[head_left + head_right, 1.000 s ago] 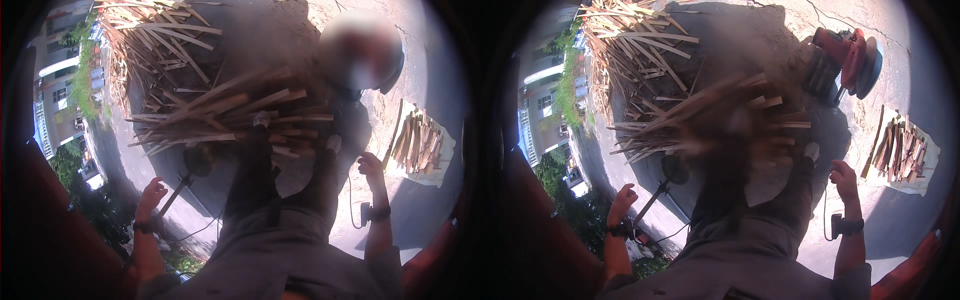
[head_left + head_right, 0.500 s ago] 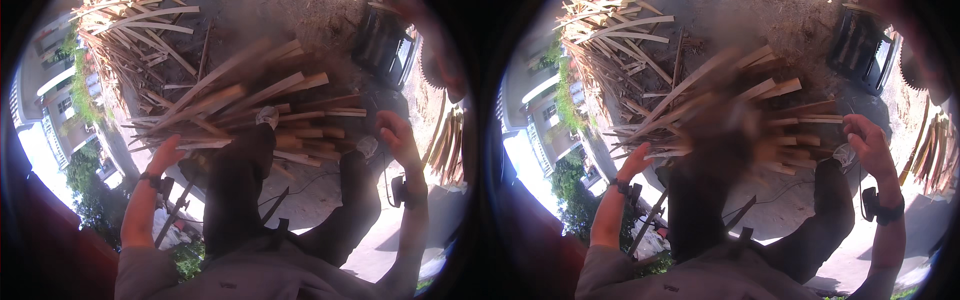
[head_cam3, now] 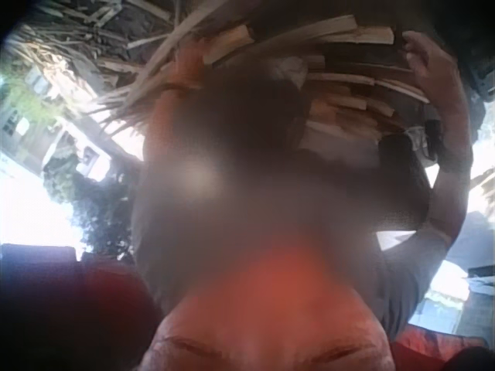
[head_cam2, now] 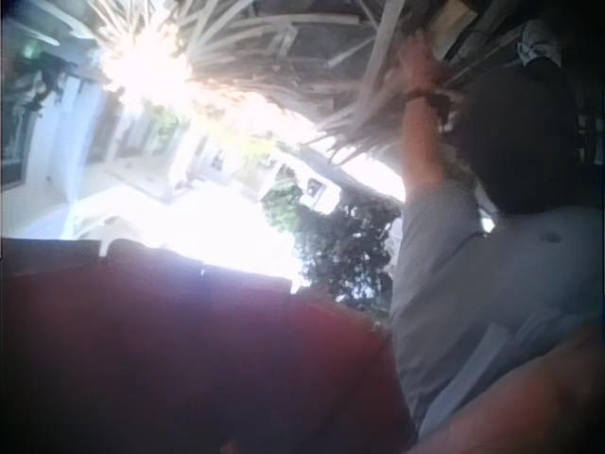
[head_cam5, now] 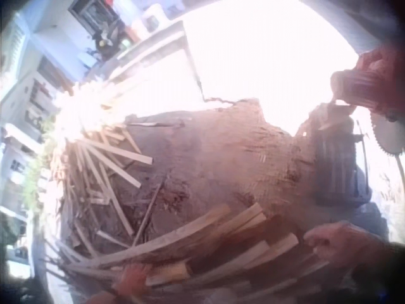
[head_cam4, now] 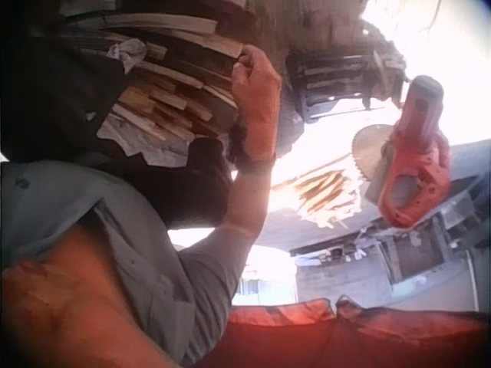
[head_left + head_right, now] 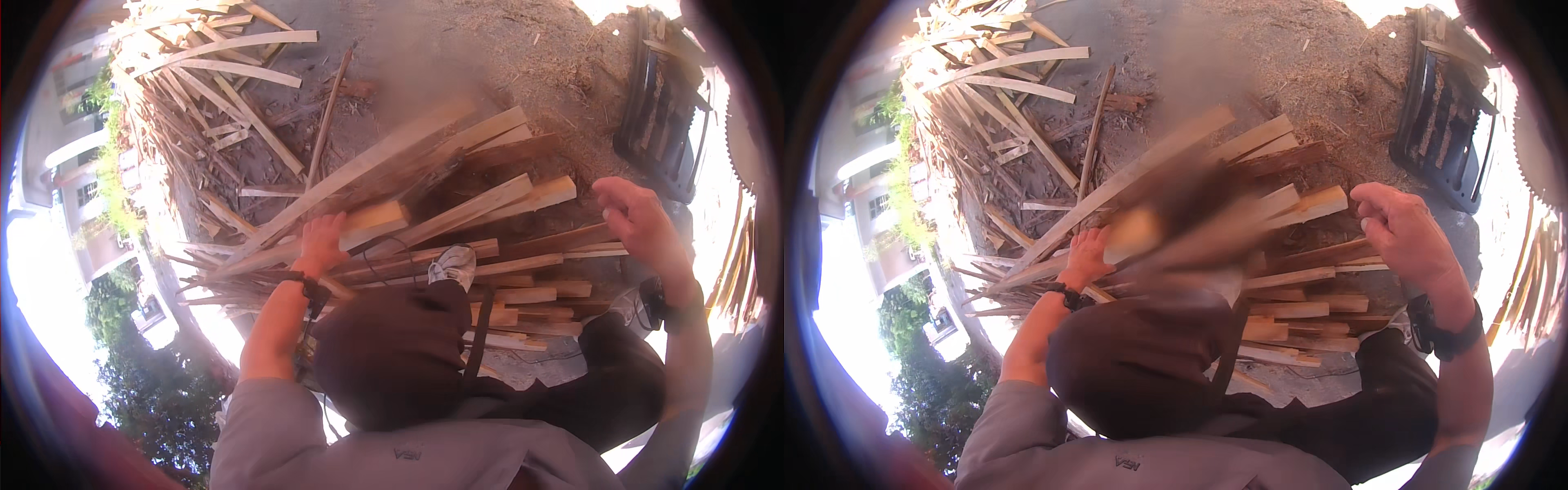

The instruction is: The person sorts through a pile of wood strips by hand, selecting pieces and carrying them to a miter saw. They then stack several wood strips together and use the miter saw to cut them to length.

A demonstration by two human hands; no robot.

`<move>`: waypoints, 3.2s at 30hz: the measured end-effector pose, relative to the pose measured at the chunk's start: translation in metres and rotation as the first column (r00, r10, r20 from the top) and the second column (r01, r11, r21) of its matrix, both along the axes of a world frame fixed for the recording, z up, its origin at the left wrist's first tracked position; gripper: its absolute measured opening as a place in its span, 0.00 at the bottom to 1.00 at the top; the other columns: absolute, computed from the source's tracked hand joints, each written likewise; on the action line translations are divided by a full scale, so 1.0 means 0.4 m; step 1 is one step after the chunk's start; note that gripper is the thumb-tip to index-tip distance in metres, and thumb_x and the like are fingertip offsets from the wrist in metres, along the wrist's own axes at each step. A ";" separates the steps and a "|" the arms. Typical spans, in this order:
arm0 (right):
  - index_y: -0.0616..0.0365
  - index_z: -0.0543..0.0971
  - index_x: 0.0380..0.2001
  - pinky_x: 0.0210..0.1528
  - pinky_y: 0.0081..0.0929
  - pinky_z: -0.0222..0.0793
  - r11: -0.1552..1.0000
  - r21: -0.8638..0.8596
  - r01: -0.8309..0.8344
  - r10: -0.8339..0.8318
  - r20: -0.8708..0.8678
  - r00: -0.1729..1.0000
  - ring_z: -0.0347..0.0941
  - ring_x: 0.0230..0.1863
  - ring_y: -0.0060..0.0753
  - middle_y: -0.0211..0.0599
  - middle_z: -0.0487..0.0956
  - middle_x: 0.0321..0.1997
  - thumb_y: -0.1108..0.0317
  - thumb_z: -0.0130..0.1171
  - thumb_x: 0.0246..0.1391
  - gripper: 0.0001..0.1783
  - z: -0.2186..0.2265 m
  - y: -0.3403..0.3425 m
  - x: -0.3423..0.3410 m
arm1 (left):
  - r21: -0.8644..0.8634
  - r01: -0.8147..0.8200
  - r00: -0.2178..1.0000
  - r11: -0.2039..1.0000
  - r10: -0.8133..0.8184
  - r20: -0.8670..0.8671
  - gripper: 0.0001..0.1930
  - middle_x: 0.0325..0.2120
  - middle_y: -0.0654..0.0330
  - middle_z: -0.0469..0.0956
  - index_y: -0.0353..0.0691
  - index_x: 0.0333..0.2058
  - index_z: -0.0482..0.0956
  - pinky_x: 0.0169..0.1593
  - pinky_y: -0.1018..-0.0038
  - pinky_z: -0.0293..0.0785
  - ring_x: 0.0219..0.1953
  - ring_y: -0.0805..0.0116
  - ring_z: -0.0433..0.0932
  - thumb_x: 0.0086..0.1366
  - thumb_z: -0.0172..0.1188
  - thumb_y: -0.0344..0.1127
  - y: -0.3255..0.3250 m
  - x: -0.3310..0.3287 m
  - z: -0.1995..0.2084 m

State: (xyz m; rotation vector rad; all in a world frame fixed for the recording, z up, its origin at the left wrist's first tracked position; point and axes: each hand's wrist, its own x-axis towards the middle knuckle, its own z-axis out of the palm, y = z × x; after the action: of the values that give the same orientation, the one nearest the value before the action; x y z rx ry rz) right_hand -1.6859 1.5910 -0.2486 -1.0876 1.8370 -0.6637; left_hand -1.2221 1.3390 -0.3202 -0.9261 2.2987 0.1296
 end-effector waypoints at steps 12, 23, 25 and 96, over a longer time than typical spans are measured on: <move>0.62 0.72 0.41 0.36 0.22 0.66 0.985 0.146 0.086 -0.064 -0.147 0.987 0.71 0.31 0.24 0.36 0.74 0.29 0.79 0.47 0.43 0.17 0.016 0.013 0.051 | 0.013 -0.014 0.804 1.000 0.018 -0.595 0.24 0.29 0.55 0.72 0.44 0.42 0.69 0.36 0.62 0.68 0.34 0.55 0.72 0.42 0.57 0.29 -0.053 -0.126 0.005; 0.64 0.70 0.43 0.35 0.21 0.67 0.986 0.149 0.076 -0.053 -0.153 0.987 0.72 0.31 0.25 0.39 0.74 0.30 0.80 0.47 0.43 0.19 0.076 -0.073 0.093 | 0.188 -0.181 0.944 0.965 0.224 -0.241 0.47 0.45 0.55 0.68 0.54 0.56 0.56 0.49 0.57 0.65 0.50 0.51 0.65 0.34 0.69 0.42 -0.228 -0.122 -0.118; 0.64 0.71 0.43 0.35 0.22 0.67 0.974 0.158 0.161 -0.138 -0.149 0.979 0.72 0.31 0.26 0.40 0.74 0.30 0.78 0.48 0.44 0.18 0.064 -0.048 0.090 | 0.173 -0.149 0.949 0.974 0.190 -0.253 0.47 0.46 0.56 0.68 0.54 0.56 0.56 0.50 0.57 0.66 0.50 0.51 0.66 0.33 0.69 0.41 -0.233 -0.060 -0.117; 0.54 0.66 0.50 0.52 0.38 0.61 0.288 0.371 0.883 -0.606 0.784 -0.132 0.65 0.49 0.31 0.30 0.69 0.47 0.57 0.59 0.49 0.27 -0.390 -0.137 0.363 | 0.142 -0.045 0.962 0.989 0.081 -0.259 0.51 0.44 0.50 0.67 0.45 0.57 0.55 0.51 0.60 0.62 0.48 0.53 0.66 0.30 0.70 0.42 0.039 0.208 -0.023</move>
State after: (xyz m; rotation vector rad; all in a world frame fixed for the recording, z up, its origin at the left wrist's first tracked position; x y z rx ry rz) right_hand -1.5407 1.5360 -0.4047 0.5309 1.2027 -1.8598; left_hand -1.1391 1.3546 -0.3294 -0.9608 2.4666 0.4564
